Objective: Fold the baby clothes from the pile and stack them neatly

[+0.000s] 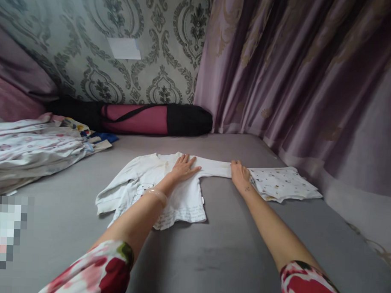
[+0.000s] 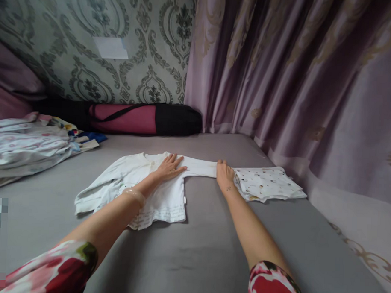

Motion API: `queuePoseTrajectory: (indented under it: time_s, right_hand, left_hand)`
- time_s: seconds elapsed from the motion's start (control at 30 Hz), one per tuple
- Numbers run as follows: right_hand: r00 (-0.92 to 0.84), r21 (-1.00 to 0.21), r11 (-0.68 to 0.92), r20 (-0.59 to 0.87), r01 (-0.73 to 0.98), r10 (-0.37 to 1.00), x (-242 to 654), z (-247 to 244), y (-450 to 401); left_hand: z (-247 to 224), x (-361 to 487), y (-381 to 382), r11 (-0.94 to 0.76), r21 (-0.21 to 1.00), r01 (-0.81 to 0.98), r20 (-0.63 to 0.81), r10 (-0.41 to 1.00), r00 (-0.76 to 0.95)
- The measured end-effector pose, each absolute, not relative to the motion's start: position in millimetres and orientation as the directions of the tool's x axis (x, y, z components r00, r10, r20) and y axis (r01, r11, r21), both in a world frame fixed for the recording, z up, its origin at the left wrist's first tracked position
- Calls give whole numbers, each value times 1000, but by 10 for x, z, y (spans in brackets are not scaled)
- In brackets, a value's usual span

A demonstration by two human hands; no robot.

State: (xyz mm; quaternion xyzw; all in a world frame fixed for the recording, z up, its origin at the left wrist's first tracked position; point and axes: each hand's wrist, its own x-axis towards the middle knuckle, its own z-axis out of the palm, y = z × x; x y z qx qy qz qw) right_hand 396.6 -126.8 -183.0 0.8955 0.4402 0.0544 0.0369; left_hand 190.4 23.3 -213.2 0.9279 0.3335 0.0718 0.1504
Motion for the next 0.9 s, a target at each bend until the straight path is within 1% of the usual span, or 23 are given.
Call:
queuePoseTrajectory:
  time_s: [0.13,0.3,0.43,0.5,0.57,0.63,0.7,0.73,0.8,0.83,0.9]
  right_hand:
    - [623,119,-628,81,769,778,3980,-1775,-1224]
    - [610,146,-609,46,780,791,3986,-1723,-1179]
    - [600,137,-595,5,792,800,4059,-1687,-1125]
    - [609,127,-601,-30,789,793,4127,-1673,-1093]
    - [619,115,-611,-65,784,783,4195,-1657,-1062]
    - [625,102,-617,-97,780,775,4249,-1639,-1033]
    - [626,91,-619,-123,780,770,4282,-1617,-1008]
    - [625,86,-619,-136,780,769,4290,-1606,-996]
    - [624,77,-621,-162,780,764,4298,-1582,-972]
    - [626,74,-624,-176,778,760,4300,-1570,-960]
    - [630,69,-631,-201,773,750,4307,-1548,-936]
  left_hand:
    - [-2074,1949,213,-698,354,623,-22,659,752]
    - [-2058,2003,210,-670,351,654,-92,671,736]
    - [-2097,2044,231,-657,346,669,-114,679,725]
    - [-2094,2048,205,-651,343,677,-102,691,716]
    - [-2059,2039,138,-685,342,643,-5,683,730]
    - [-1995,2027,44,-770,334,543,151,613,776]
    - [-1921,2020,-48,-868,310,388,249,469,848]
    - [-1890,2018,-85,-903,293,315,256,391,884]
    - [-1849,2017,-132,-944,251,215,214,271,939]
    - [-1841,2016,-145,-956,226,189,185,232,955]
    - [-1845,2013,-162,-968,179,176,143,202,969]
